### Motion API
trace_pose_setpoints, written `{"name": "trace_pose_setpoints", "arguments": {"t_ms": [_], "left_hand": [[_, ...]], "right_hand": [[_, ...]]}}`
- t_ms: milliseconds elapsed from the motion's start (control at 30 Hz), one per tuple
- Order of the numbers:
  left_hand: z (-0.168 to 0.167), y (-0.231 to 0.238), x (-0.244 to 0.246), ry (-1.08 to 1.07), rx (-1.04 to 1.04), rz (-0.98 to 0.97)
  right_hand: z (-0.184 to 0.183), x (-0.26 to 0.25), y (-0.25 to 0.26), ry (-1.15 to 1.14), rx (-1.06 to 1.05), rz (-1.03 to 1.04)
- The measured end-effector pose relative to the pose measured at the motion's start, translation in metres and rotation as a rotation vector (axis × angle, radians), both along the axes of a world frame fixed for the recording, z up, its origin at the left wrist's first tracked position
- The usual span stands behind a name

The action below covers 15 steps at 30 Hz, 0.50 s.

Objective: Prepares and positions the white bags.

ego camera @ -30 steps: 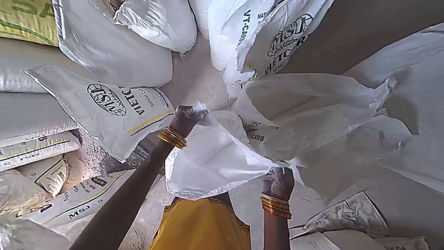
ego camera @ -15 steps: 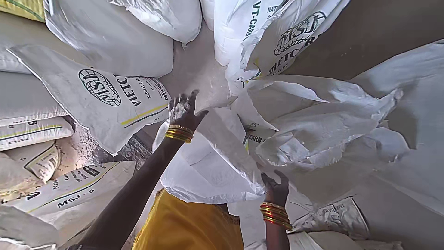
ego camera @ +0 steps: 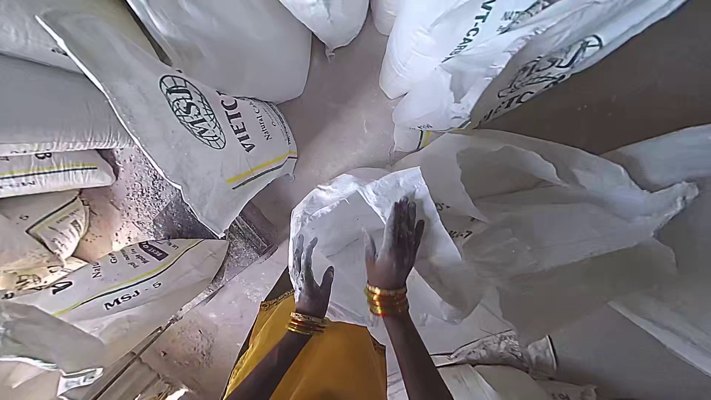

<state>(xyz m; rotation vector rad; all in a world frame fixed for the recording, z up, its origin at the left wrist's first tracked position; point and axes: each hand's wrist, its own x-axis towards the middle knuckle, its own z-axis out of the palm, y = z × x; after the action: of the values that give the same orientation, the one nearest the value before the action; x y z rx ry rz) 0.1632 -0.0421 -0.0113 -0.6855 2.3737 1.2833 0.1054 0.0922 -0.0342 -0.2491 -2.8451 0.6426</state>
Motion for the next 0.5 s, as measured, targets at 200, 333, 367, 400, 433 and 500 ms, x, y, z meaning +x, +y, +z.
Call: {"name": "trace_pose_setpoints", "arguments": {"t_ms": [200, 333, 367, 400, 433, 500], "left_hand": [[-0.024, -0.038, -0.009, 0.242, -0.197, -0.125], [-0.036, -0.055, -0.034, 0.135, -0.222, -0.139], [-0.042, -0.057, -0.039, 0.121, -0.24, -0.164], [-0.048, -0.059, -0.045, 0.105, -0.261, -0.194], [-0.053, -0.061, -0.052, 0.057, -0.269, -0.23], [-0.064, -0.069, -0.067, -0.098, -0.273, -0.305]], "right_hand": [[-0.031, -0.044, 0.003, -0.235, -0.439, 0.056], [-0.035, -0.062, 0.033, -0.606, -0.632, 0.1], [-0.036, -0.067, 0.04, -0.698, -0.633, 0.129], [-0.037, -0.072, 0.046, -0.795, -0.631, 0.147], [-0.037, -0.079, 0.051, -0.883, -0.625, 0.161], [-0.036, -0.095, 0.062, -1.046, -0.611, 0.178]]}}
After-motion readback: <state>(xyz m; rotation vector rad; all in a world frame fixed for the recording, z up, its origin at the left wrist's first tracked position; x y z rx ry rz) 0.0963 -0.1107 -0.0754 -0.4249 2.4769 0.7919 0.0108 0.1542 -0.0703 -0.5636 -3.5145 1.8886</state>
